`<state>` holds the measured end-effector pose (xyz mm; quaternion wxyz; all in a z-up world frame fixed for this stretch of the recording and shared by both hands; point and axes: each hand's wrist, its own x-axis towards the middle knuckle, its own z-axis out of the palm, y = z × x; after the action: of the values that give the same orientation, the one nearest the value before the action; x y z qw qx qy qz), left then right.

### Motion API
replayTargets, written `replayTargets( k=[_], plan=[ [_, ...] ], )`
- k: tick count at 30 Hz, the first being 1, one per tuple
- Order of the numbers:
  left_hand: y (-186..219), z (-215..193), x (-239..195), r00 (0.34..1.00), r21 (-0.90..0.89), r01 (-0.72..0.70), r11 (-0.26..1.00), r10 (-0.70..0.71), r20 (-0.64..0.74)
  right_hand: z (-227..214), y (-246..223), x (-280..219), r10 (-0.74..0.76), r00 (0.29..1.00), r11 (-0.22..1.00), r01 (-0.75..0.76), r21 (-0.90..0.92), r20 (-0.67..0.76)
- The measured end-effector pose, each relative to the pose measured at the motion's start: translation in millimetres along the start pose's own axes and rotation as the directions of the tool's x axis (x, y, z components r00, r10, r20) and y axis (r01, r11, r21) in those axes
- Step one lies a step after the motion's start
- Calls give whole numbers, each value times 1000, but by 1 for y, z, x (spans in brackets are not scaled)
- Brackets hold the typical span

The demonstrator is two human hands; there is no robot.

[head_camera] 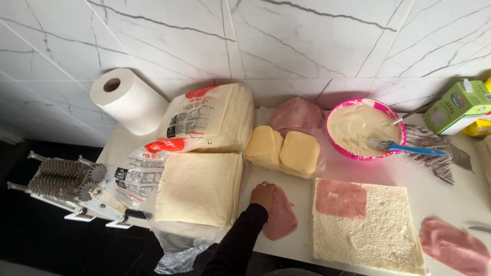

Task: The recorder is preparing multi-layered sandwiches by spreading sauce and layering ham and cheese on crustless bread.

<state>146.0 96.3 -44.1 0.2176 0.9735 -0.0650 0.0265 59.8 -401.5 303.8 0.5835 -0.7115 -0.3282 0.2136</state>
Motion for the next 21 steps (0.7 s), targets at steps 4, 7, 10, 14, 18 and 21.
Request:
replayTargets(
  k=[4,7,10,14,18,21],
  plan=[
    [26,-39,14,967,-21,164,986,-157,202,52,128,-31,-87,996,989,87,117,-7],
    [21,-34,22,967,-41,77,996,-65,247,69,198,-58,-126,992,976,127,176,-16],
    [15,-29,25,969,-98,-178,979,192,158,91,228,-71,258,966,843,-209,496,-31],
    [15,-34,29,904,129,-331,935,275,328,106,245,-79,483,865,707,-292,645,-138],
    [4,-15,36,895,119,-382,917,334,297,108,244,-71,559,805,665,-292,687,-199],
    [24,-42,37,859,103,-384,918,313,406,112,244,-70,591,779,648,-304,698,-209]
  ],
)
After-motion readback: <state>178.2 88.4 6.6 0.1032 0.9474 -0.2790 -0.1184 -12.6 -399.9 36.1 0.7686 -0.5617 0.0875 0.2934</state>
